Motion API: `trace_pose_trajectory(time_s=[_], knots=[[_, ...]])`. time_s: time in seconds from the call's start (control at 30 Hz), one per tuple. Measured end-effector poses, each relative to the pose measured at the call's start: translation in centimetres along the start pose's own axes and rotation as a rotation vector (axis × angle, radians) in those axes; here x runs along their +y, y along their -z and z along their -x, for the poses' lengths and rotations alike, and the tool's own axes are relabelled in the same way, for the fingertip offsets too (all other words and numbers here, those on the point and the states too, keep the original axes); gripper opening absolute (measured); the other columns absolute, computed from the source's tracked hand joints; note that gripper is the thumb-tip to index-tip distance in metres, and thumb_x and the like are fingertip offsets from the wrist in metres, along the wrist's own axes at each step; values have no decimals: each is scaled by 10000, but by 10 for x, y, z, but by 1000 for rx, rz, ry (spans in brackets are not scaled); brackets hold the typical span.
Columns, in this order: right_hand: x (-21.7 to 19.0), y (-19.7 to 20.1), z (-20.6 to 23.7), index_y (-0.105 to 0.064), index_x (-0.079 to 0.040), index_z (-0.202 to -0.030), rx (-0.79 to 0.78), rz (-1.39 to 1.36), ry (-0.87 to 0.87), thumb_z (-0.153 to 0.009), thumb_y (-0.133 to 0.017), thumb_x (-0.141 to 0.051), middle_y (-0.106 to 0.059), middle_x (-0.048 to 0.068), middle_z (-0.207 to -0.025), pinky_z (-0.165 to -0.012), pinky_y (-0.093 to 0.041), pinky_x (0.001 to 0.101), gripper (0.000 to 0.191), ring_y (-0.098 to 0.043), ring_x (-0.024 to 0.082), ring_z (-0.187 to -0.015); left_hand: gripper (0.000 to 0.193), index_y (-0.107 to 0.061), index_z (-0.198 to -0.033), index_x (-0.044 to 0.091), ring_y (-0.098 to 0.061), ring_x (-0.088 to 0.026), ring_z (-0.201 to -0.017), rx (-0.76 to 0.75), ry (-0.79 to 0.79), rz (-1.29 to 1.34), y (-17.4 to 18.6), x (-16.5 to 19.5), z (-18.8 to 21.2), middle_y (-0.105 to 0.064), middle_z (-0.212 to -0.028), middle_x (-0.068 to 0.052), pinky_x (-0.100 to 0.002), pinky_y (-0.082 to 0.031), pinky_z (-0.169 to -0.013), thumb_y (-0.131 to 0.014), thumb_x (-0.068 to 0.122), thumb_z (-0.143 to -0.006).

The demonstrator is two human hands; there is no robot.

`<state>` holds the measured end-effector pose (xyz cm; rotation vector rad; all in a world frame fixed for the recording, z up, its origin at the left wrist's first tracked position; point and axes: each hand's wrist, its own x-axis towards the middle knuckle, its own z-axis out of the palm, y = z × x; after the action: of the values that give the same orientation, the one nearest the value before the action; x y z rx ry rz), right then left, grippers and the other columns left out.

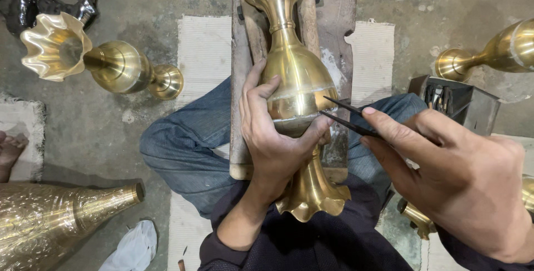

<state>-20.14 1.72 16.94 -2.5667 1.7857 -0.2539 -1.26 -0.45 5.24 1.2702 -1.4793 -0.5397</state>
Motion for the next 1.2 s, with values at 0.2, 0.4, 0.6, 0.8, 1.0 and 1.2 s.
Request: trace_pose_trajectory(time_s=[0.2,0.4,0.6,0.8,1.0,1.2], knots=[[3,-2,-2,-790,-181,-1199,-24,-17,8,-786,-882,-309,-504,-7,-602,-379,-367,354,443,-463,142,-398,771,-476,-1320,-47,-524,-399,-1407,-9,-7,8,-1,-5,1,-452,-1505,-310,-476,-443,-1196,-921,306,-799],[2,-2,-2,-789,-182,-1196,-24,-9,15,-787,-888,-319,-505,-2,-605,-376,-368,356,442,-466,151,-395,762,-474,-1324,-53,-524,-396,-1405,-17,2,10,-2,-6,2,-447,-1507,-313,-486,-454,-1192,-906,298,-804],[-1,-2,-3,-788,-193,-1199,-13,55,41,-794,-869,-316,-519,-9,-629,-370,-357,351,431,-468,153,-403,758,-473,-1323,-44,-525,-398,-1402,-12,-5,1,-1,-6,1,-447,-1534,-307,-485,-448,-1192,-915,278,-799],[-8,3,-5,-781,-197,-1218,-50,71,52,-823,-822,-303,-588,-22,-673,-401,-422,345,411,-534,167,-436,779,-472,-1328,-33,-535,-386,-1396,-11,1,8,1,-6,2,-457,-1512,-288,-474,-448,-1186,-928,278,-778],[-21,21,-19,-572,-277,-1490,-459,266,44,-868,-635,-137,-673,-37,-1189,-418,-522,294,641,-664,136,-510,1139,-256,-1534,-36,-547,-396,-1412,-63,133,87,17,-3,18,-445,-1537,-283,-477,-462,-1205,-936,363,-713],[-70,33,-32,-458,-249,-1573,-715,480,69,-832,-584,-147,-705,-46,-1148,-483,-581,355,758,-731,213,-661,1388,-46,-1635,-37,-505,-411,-1452,-68,229,196,33,-22,36,-388,-1598,-309,-493,-429,-1225,-930,482,-698]])
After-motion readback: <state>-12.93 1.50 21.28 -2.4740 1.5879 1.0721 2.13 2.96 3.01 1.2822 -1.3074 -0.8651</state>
